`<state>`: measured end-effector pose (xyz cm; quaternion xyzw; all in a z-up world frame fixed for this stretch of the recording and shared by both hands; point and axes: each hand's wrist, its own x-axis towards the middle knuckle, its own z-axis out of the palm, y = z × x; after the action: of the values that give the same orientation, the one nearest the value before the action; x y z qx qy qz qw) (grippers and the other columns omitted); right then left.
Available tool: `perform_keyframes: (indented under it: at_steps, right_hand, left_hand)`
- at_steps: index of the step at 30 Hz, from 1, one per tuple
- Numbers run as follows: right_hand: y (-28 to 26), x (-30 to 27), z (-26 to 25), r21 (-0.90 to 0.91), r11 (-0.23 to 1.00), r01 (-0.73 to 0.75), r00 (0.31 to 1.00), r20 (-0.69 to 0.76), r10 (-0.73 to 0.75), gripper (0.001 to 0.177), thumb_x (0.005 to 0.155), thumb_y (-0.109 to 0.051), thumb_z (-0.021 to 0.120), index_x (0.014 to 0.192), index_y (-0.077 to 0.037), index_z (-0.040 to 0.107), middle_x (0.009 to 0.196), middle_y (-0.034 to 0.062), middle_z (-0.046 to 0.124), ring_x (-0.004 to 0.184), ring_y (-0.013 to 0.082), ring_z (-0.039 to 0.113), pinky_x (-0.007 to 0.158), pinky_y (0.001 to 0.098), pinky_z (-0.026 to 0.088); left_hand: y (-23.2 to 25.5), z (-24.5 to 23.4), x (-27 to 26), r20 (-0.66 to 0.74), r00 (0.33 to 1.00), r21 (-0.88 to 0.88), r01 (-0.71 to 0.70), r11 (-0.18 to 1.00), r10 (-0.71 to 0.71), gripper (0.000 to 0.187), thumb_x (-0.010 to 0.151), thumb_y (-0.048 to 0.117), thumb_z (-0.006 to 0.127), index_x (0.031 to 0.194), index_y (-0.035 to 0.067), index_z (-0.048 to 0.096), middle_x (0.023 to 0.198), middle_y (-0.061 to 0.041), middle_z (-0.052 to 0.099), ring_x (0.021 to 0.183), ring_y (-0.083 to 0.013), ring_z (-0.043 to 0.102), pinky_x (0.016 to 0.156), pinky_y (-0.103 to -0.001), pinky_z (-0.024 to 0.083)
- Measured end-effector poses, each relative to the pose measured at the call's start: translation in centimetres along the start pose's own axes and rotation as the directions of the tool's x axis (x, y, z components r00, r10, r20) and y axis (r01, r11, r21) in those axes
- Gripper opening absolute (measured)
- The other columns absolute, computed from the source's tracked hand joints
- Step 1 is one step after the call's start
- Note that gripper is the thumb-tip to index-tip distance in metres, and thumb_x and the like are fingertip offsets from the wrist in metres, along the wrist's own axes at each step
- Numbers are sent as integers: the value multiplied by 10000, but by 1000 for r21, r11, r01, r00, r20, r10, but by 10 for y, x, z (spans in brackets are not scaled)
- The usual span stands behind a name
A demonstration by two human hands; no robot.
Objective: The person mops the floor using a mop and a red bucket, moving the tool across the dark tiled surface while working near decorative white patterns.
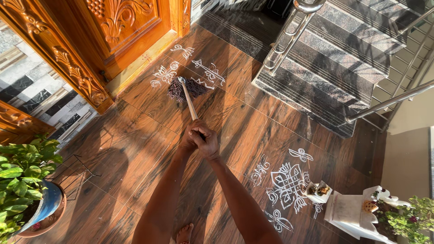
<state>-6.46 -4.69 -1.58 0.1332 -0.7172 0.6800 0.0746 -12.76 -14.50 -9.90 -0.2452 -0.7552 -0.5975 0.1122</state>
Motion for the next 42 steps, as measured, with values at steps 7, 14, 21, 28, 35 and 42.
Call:
perform_keyframes:
  at_steps: [7,14,21,28,35,42]
  right_hand:
    - [-10,13,-42,-78,994,-78,994,-77,72,102,956,-116,724,895,-34,720,605,-1,535,557,58,470,528,275,390]
    - [-37,-41,-113,134,987,-93,979,-169,115,80,961,-24,695,893,-3,733,660,-22,565,584,47,447,539,259,361]
    - [-82,-98,-146,123,991,-61,960,-266,92,118,971,-46,670,855,-27,685,678,-19,590,592,49,465,543,261,384]
    - [-72,-79,-128,-48,998,-41,960,-279,26,135,972,-66,697,842,-48,670,619,-28,534,591,31,448,529,250,370]
    - [-20,-22,-74,40,990,-137,941,-308,142,146,956,-83,705,819,-40,682,597,-30,518,545,32,437,492,247,350]
    - [-13,14,-54,86,989,-118,940,-313,139,195,988,-90,683,806,-30,648,620,-39,493,556,37,426,498,251,343]
  left_hand:
    - [-2,62,22,97,882,-882,291,370,-462,192,846,121,750,836,147,560,777,-14,486,730,-164,434,713,-323,413]
    - [52,125,16,148,989,418,-48,907,-16,262,704,220,819,709,152,566,763,-31,535,823,-221,527,917,-404,374]
    - [129,148,-13,161,982,147,-121,982,97,173,664,228,799,726,185,644,682,-16,522,742,-213,513,916,-457,316]
    - [107,134,0,155,977,175,-174,969,148,259,684,222,798,688,169,544,666,-28,483,679,-249,448,825,-389,361]
    - [52,74,27,190,966,108,-196,975,173,214,625,159,758,757,202,595,662,0,538,687,-231,532,813,-378,413]
    - [19,60,42,190,967,67,-182,981,167,176,669,113,762,744,162,611,639,-8,570,652,-242,535,762,-365,437]
